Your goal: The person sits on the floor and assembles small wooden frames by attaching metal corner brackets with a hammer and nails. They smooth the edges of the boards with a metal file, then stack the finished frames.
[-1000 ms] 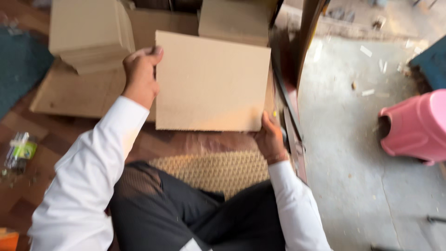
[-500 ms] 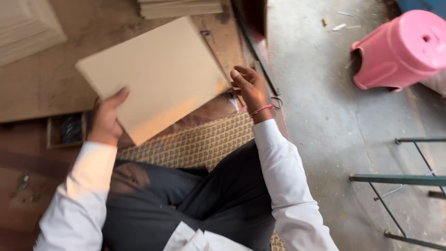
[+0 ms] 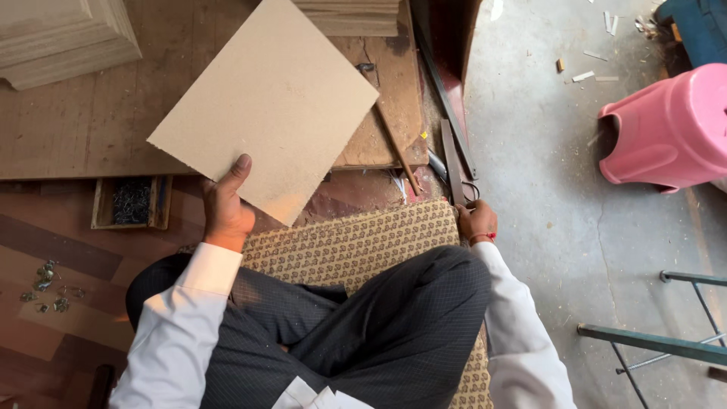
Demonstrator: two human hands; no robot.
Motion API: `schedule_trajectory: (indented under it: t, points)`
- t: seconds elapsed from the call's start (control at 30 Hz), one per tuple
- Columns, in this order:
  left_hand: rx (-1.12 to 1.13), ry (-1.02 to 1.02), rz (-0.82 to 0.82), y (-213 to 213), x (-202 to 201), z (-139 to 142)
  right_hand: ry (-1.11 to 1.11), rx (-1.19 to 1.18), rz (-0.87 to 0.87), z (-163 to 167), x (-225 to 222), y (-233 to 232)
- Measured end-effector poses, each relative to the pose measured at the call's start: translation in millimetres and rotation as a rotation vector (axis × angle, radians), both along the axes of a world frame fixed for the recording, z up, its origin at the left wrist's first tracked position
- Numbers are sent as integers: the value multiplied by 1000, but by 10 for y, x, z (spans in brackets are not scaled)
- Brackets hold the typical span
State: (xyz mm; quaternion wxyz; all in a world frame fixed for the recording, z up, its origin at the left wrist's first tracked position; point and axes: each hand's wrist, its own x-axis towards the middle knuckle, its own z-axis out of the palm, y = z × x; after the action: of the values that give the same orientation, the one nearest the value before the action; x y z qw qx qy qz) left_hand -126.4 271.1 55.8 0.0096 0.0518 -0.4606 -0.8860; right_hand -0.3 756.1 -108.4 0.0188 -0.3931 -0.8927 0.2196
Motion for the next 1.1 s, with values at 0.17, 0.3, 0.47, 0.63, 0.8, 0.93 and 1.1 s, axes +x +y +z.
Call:
schedule_trajectory:
  t: [0.17,0.3,0.47,0.63,0.8,0.93,1.1]
  points:
    - [139,5,-29,436,149,295,195,-191,-76,1,-48,10]
    - [203,-63,-85,751,190,494,411,-543,-341,345,54,29]
    - [252,-26,-159,1189,188,673,900,-800,-136,1483,208,34]
    - [174,73,-85,1572,345,943,1022,-837,21,2425,-42,-252]
    - [55,237,-25,1635,457,1269,1034,-801,61,2675,-414,-510]
    - [29,304,32,1626,310,1440,885,-769,114,2498,-196,-1238]
    - [-56,312,111,1537,103,1546,850,-836,199,2187,485,-2294]
